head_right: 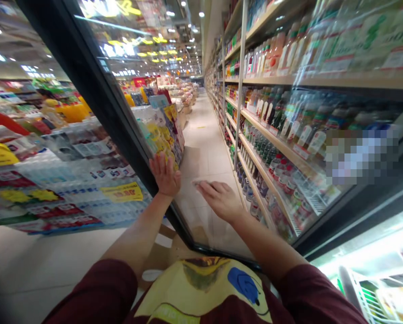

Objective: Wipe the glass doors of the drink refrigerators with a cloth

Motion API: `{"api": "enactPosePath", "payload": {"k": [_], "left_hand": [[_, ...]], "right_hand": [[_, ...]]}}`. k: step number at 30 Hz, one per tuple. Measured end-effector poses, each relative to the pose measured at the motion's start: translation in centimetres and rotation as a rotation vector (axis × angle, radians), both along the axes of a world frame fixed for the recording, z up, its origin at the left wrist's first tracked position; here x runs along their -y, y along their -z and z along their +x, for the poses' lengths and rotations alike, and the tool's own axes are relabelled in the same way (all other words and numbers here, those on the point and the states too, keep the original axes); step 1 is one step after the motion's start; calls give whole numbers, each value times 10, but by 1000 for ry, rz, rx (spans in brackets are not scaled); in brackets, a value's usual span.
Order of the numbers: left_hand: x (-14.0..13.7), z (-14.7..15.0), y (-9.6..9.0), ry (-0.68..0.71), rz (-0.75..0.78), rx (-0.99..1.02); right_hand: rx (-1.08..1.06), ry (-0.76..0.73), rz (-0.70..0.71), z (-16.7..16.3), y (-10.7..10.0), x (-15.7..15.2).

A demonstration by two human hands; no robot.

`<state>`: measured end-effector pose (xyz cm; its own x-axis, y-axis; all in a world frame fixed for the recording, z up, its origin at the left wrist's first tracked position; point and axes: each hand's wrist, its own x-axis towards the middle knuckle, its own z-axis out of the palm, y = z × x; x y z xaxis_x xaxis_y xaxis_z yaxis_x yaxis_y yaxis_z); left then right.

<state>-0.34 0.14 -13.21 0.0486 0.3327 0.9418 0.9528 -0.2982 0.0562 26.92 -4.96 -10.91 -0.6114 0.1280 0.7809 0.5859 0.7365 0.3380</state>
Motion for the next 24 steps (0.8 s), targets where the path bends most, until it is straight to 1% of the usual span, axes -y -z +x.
{"api": "enactPosePath", "payload": {"k": [1,2,4,5,6,7,8,9,10,12,13,14,15,16,19,20,21,22,23,24], "left_hand": [[0,0,0,3,-1,1],[0,-1,0,5,0,1],[0,0,0,12,11,-4],[0,0,0,14,16,-8],[1,1,0,15,20,-13],[1,1,0,14,23,-15],[1,2,0,12,24,-13],[2,2,0,11,24,-10],[2,2,0,11,22,-5],[2,3,0,8,13,2],[2,2,0,6,7,4],[2,2,0,3,3,4],[2,2,0,3,1,2],[2,2,1,2,-2,1],[2,2,1,-1,-9,5],[3,2,1,-1,-12,8],[3,2,1,0,-16,11],[3,2,1,3,-19,14],[3,2,1,6,-22,14],[4,2,1,9,-26,14]], "right_hand": [[-40,12,1,2,-10,-1],[-129,38,21,5,-25,-4],[-371,88,102,13,-58,-11],[-479,101,143,16,-70,-14],[-552,109,176,17,-77,-17],[-590,118,191,16,-76,-18],[-589,123,182,13,-69,-18],[-544,121,153,9,-57,-16],[-452,104,109,4,-40,-14],[-202,36,18,-4,-10,-7],[-87,6,-21,-6,-1,-4],[-8,-10,-47,-5,2,-2],[8,-7,-62,-3,-3,-2],[-43,14,-63,1,-13,-3],[-394,80,20,17,-57,-11],[-493,87,65,20,-67,-13],[-554,89,104,22,-71,-14],[-575,90,125,21,-68,-14],[-553,90,122,18,-59,-12],[-489,84,97,13,-44,-8]]}}
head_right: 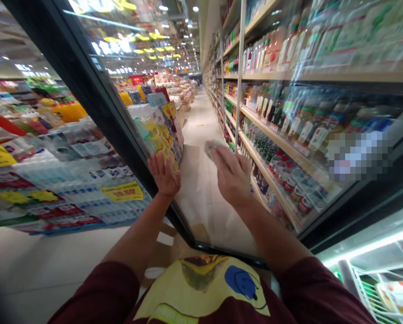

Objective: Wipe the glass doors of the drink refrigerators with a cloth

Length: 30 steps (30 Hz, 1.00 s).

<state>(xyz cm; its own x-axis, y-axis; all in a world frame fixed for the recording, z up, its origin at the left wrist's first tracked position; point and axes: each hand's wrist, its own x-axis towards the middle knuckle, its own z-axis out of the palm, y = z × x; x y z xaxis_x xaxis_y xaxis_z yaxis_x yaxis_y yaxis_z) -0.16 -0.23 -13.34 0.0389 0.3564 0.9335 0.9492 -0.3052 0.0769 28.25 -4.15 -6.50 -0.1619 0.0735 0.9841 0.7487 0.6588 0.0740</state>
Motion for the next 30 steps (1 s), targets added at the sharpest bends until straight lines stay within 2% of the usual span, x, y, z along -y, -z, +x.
{"api": "enactPosePath", "payload": {"k": [3,5,7,10,12,13,15,17,19,21,24,26,28,30], "left_hand": [[0,0,-1,0,29,-20],[0,1,-2,1,68,-46],[0,2,-3,3,96,-63],[1,3,-4,10,104,-61],[1,3,-4,14,99,-52],[1,2,-3,15,95,-48],[1,2,-3,12,82,-45],[1,1,-2,5,65,-45],[0,1,-2,-1,55,-44],[0,1,-2,-3,63,-42],[0,1,-2,-9,69,-43],[0,1,-1,-10,69,-49],[1,2,-2,-7,82,-54],[1,2,-2,-3,113,-68]], "right_hand": [[336,-95,-124,-13,47,13],[470,-133,-190,-13,56,17],[359,-82,-182,-5,39,14],[3,56,-58,10,-6,5],[-123,106,-5,12,-17,1],[-129,108,-8,9,-11,1],[-19,58,-59,-2,17,5],[228,-51,-134,-14,51,11],[435,-135,-191,-20,68,15],[418,-118,-200,-16,57,15],[88,12,-93,1,7,8],[-67,57,1,9,-14,3],[-83,59,14,8,-6,2],[66,16,-53,-1,23,6]]}}
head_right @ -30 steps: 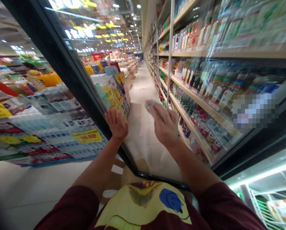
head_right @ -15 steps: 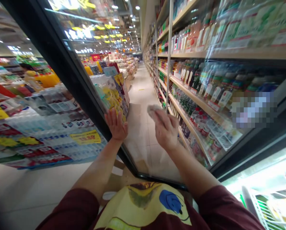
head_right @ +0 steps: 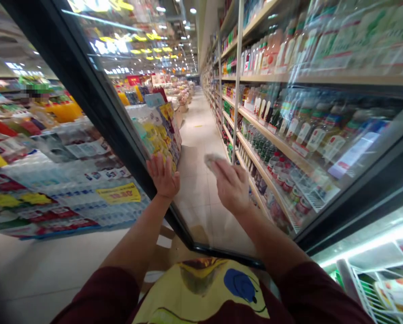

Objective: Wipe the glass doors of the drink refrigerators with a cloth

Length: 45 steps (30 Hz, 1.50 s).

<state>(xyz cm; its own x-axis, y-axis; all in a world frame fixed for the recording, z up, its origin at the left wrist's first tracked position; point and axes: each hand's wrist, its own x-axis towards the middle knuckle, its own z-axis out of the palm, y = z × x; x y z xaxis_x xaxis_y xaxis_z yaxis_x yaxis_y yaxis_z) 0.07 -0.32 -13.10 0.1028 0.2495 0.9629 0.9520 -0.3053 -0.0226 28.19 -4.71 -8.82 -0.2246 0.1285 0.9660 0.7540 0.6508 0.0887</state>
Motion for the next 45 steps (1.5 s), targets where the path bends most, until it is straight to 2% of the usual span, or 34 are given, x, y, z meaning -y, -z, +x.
{"api": "enactPosePath", "payload": {"k": [2,4,6,9,11,13,17,19,21,24,26,28,31,33,35,39,41,43,45], "left_hand": [[0,0,-1,4,37,-23],[0,0,-2,2,52,-33],[0,-1,-1,-6,24,-24],[-1,-1,0,-16,-21,-2],[-1,-1,0,-13,-18,10],[-2,-1,1,-5,-5,15],[-2,-1,0,5,-6,-1],[-3,-2,0,-1,-6,-8],[-3,-2,0,-6,7,-10],[-4,-2,0,-7,11,-2],[-5,-2,1,-7,-1,9],[-5,-2,1,-3,-13,16],[-6,-3,2,2,-29,24],[-6,-4,3,-2,-35,31],[-6,-4,3,-8,-37,37],[-5,-3,3,-4,-32,43],[-5,-2,2,-6,-29,41],[-4,-2,2,-19,-30,39],[-4,-3,2,-32,-38,40]], "right_hand": [[239,-83,-69,-10,31,5],[407,-148,-108,-13,41,8],[351,-129,-98,-7,24,7],[20,-21,21,9,-22,0],[-122,16,92,14,-34,-4],[-110,10,78,9,-19,-4],[292,-144,-80,-10,45,7],[419,-186,-144,-11,50,9],[320,-132,-131,-3,29,6],[-9,9,33,13,-18,-4],[-131,68,98,16,-29,-8],[-93,69,70,10,-11,-7],[206,-57,-40,-6,36,1],[375,-139,-90,-10,49,5],[337,-123,-90,-5,34,5],[-88,17,78,15,-30,-7],[-173,47,129,15,-38,-10],[-93,29,91,5,-19,-9],[118,-48,12,-9,17,-3]]}}
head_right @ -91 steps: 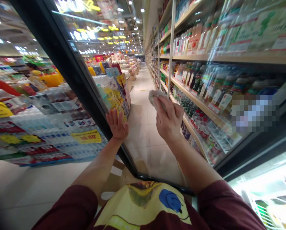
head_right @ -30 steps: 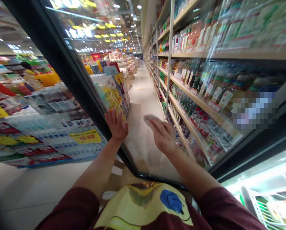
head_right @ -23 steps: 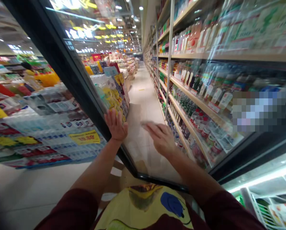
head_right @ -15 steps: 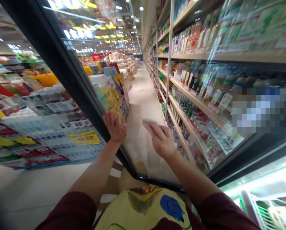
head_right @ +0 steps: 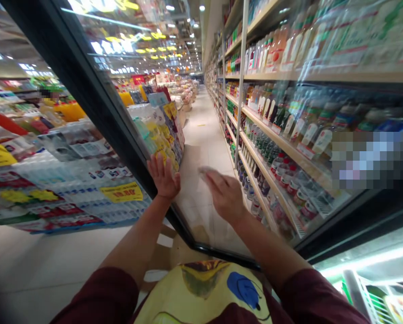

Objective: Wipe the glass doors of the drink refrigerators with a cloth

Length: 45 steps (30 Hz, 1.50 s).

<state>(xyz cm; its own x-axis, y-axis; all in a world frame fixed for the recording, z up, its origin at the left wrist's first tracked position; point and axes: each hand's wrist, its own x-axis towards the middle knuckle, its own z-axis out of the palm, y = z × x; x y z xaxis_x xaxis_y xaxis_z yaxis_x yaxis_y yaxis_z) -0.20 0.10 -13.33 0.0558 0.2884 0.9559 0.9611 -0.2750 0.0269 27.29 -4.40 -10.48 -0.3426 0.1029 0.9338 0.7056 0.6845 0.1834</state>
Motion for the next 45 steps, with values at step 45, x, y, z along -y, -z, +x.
{"api": "enactPosePath", "payload": {"k": [45], "left_hand": [[52,65,19,384,12,-455]], "right_hand": [[67,-192,-112,5,26,6]]}}
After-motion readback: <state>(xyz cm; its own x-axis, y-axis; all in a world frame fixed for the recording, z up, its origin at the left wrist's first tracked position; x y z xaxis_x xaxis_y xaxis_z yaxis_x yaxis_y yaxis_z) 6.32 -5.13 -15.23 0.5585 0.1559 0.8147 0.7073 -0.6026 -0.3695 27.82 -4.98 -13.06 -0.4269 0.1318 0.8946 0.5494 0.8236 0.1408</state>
